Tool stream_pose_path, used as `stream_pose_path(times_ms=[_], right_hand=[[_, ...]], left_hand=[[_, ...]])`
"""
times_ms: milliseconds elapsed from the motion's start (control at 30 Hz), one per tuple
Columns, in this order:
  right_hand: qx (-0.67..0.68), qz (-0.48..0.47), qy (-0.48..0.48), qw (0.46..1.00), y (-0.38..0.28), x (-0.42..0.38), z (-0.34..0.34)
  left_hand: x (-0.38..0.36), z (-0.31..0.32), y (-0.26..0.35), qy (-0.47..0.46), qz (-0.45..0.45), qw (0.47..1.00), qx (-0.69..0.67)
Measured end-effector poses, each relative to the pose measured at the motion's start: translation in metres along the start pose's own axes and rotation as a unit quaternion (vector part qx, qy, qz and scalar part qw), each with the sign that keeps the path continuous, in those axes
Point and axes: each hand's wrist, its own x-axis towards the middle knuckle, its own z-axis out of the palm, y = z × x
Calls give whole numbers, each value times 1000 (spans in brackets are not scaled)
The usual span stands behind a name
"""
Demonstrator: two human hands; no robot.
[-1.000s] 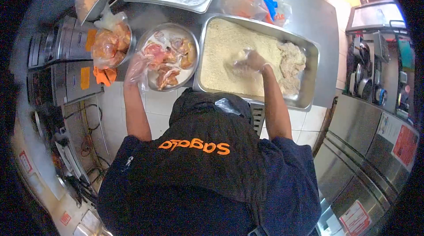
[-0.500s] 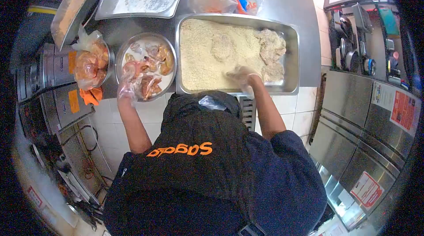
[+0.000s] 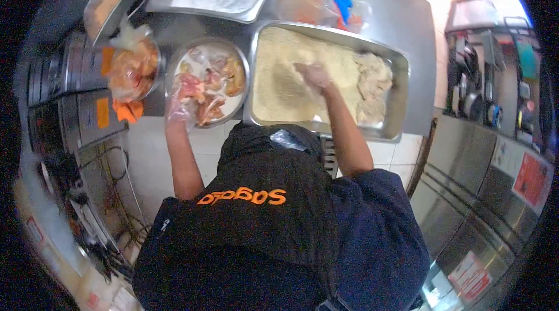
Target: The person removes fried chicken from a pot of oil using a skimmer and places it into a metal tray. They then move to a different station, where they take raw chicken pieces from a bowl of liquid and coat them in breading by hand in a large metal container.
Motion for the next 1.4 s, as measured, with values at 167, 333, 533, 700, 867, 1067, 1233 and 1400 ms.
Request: stream_pose_path(times_ms=[167, 333, 533, 700, 867, 1067, 1233, 1400], right_hand=[[-312, -246, 284, 873, -16, 47, -6], [-280, -271, 296, 872, -2, 2, 44], [-349, -291, 318, 832, 17, -14, 58], [-172, -310, 339, 871, 10, 17, 39], [2, -253, 199, 947, 45, 46, 61], [-202, -286, 325, 879, 24, 20, 41], [-273, -251, 303, 878, 29, -1, 45], [-252, -224, 426, 840, 20, 15, 50]], left_hand=[[-8, 21, 15, 33, 4, 997, -67], [-21, 40, 34, 141, -47, 988, -29], [-22, 10, 19, 117, -28, 992, -32], [-5, 40, 44, 151, -29, 976, 151], [-17, -1, 12, 174, -62, 965, 186], [-5, 53, 39, 142, -20, 987, 66], [-23, 67, 44, 113, -4, 993, 45], [-23, 93, 50, 170, -109, 979, -8]])
